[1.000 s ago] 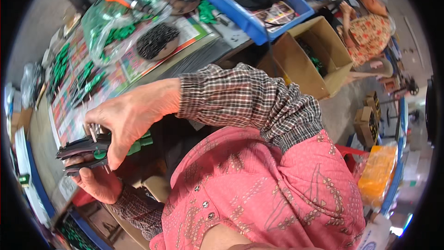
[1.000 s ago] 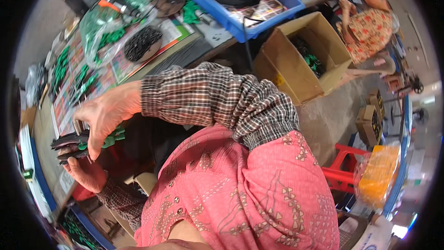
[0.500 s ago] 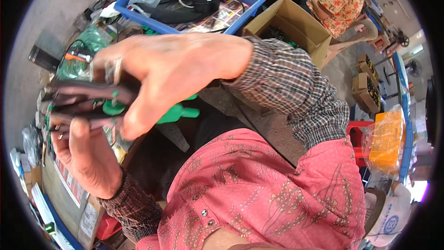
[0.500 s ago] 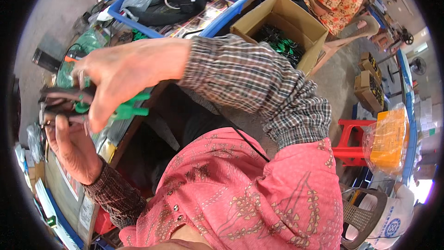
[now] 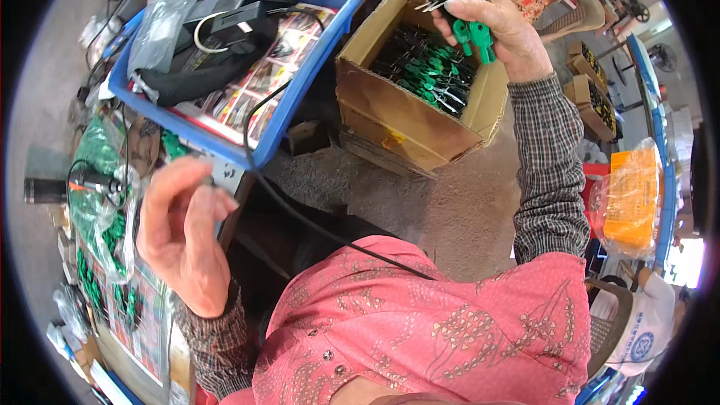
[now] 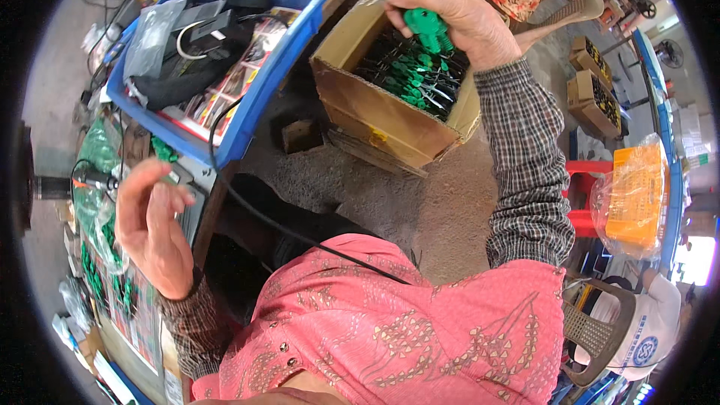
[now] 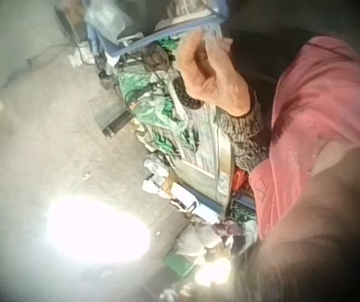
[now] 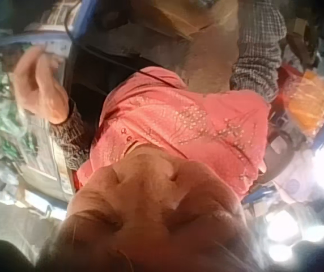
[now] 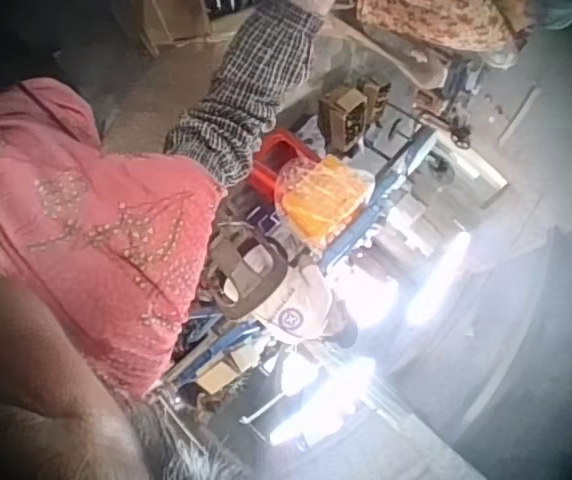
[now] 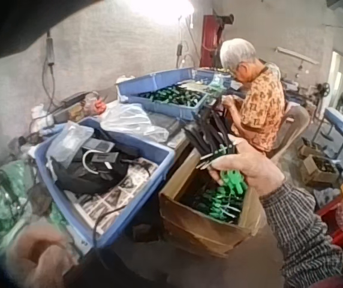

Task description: The person assembles small mechanical components by hand, joining green blades and black handles, then applies glue to the assembled components with a glue gun.

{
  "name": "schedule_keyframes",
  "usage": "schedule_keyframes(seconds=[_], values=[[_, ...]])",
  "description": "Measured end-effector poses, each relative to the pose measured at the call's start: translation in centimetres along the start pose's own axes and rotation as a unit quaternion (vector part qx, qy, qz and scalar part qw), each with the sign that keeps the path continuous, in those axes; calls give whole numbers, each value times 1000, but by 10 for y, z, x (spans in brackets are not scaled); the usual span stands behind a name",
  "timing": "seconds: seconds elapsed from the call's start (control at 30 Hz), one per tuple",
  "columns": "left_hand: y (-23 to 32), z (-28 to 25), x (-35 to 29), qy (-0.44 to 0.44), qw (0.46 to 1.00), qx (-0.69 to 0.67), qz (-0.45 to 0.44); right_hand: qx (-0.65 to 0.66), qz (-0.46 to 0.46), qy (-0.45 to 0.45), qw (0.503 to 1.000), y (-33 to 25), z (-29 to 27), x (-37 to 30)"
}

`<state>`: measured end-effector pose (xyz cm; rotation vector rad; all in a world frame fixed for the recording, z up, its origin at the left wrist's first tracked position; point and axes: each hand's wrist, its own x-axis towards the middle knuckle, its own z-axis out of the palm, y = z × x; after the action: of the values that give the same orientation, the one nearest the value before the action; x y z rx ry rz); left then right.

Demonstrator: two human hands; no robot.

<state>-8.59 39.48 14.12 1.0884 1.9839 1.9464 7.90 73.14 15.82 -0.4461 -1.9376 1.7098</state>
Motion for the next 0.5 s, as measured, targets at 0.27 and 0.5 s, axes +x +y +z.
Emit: schedule_keyframes(seconds=[0.27, 0.5], values=[[-60, -26, -29, 105, 970, 221, 11, -98, 194, 33, 976, 141, -110, 35], [-92, -32, -36, 4, 872, 482, 85, -420, 337, -65, 840, 207, -122, 88]])
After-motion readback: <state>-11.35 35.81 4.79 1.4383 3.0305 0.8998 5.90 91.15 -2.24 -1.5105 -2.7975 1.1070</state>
